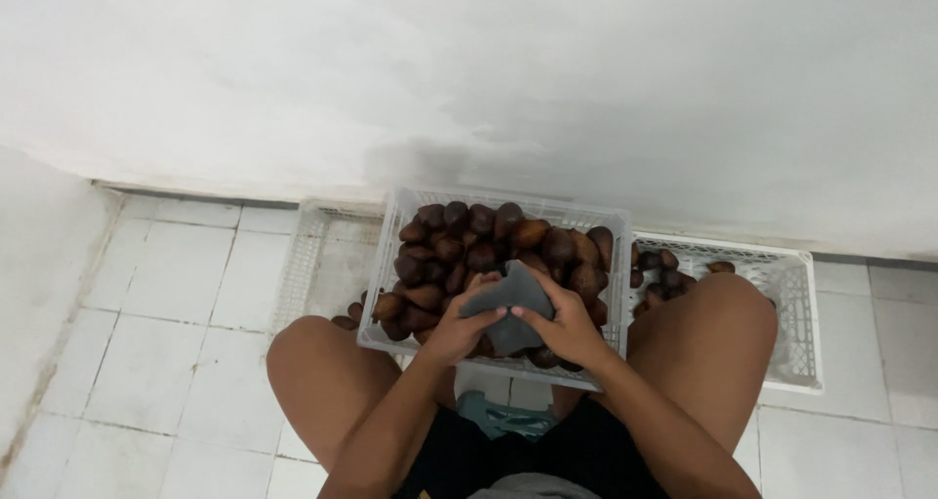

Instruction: The person sits on a tiled floor and wipes brown, oval-shaped nuts with a gray cloth. They pick up each nut from a white plastic crate, rub it with the cloth, and place it into a second crate beside them.

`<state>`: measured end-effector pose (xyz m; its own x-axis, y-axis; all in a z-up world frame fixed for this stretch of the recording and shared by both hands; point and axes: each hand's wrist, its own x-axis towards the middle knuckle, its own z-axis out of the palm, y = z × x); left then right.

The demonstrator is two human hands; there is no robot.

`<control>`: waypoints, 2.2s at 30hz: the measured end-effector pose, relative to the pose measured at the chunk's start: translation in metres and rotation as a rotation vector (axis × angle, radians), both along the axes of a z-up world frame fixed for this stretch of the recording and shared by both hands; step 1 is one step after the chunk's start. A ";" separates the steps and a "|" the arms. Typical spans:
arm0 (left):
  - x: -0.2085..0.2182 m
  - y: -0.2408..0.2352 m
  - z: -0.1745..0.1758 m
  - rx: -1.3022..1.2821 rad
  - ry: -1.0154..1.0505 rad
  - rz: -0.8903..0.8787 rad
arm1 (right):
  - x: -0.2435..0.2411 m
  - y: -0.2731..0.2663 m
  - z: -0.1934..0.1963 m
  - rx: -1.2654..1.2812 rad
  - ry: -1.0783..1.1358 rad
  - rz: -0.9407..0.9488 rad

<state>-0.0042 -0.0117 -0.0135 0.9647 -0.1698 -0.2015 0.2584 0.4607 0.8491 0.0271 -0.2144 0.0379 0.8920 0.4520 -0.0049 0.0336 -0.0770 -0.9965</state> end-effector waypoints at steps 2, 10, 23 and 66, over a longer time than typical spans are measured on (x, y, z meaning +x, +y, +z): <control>-0.001 -0.001 0.015 0.048 -0.015 0.026 | 0.001 0.001 -0.020 0.011 0.055 -0.008; 0.002 0.009 0.032 0.195 -0.038 0.111 | 0.014 0.001 -0.024 0.048 0.251 -0.177; 0.010 0.044 0.050 0.437 0.037 0.423 | 0.056 -0.045 0.019 0.724 0.397 -0.664; 0.022 0.067 0.064 1.203 -0.235 0.497 | 0.054 -0.032 0.012 0.147 0.266 -0.900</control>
